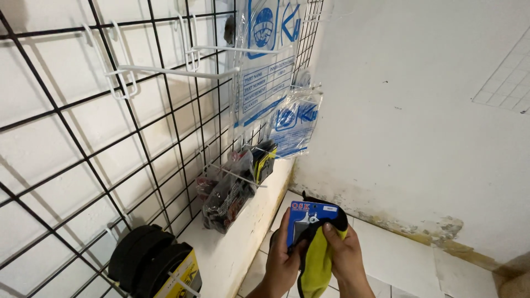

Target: Cleaning and organizing packaged automotive spare parts on a grid wall display rack.

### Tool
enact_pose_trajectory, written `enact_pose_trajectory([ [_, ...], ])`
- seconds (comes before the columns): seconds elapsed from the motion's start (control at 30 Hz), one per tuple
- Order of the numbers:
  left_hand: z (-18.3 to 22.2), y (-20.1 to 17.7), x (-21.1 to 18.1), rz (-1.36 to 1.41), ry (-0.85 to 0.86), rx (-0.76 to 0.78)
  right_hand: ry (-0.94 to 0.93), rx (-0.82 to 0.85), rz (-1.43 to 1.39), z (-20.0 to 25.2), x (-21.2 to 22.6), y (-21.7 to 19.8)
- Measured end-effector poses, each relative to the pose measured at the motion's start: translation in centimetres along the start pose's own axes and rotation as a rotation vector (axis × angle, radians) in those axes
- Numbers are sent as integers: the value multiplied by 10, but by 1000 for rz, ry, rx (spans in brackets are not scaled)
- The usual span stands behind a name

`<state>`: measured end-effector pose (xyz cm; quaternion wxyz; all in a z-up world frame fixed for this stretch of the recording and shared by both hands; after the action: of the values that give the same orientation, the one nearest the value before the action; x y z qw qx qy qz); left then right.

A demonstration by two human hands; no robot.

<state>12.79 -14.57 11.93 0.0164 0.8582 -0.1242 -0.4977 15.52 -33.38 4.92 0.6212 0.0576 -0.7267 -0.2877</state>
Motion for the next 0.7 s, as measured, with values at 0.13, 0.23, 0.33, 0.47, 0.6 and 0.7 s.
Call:
enact_pose_trajectory([
  [0.13, -1, -9, -3, -27, -32, -22, 19, -49, -28, 18, -6, 7],
  [0.23, 2, -14, 6, -194, -229, 5, 152, -90, -47, 25, -19, 4],
  [0.33, 2, -13, 9, -173, -148, -15, 178, -39, -80, 14, -23, 1],
  [0.47, 1, -1, 5, -76, -118, 48, 159, 5, -115, 0, -14, -1],
  [0.6, 3, 3, 9, -61, -124, 64, 156, -12, -116, -2, -3, 1],
  [0.7, 7, -15, 42, -390, -60, -52, 179, -108, -154, 9, -23, -5],
])
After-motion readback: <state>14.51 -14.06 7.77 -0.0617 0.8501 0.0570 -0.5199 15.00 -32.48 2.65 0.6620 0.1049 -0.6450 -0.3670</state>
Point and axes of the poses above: each hand's wrist, its own z-axis away from the middle knuckle, its own y-axis out of the palm, x = y × z, the point moved 10 cm from there along -z, towards the middle knuckle, and after that the axes turned 4 degrees about -x, right-handed, at the moved point
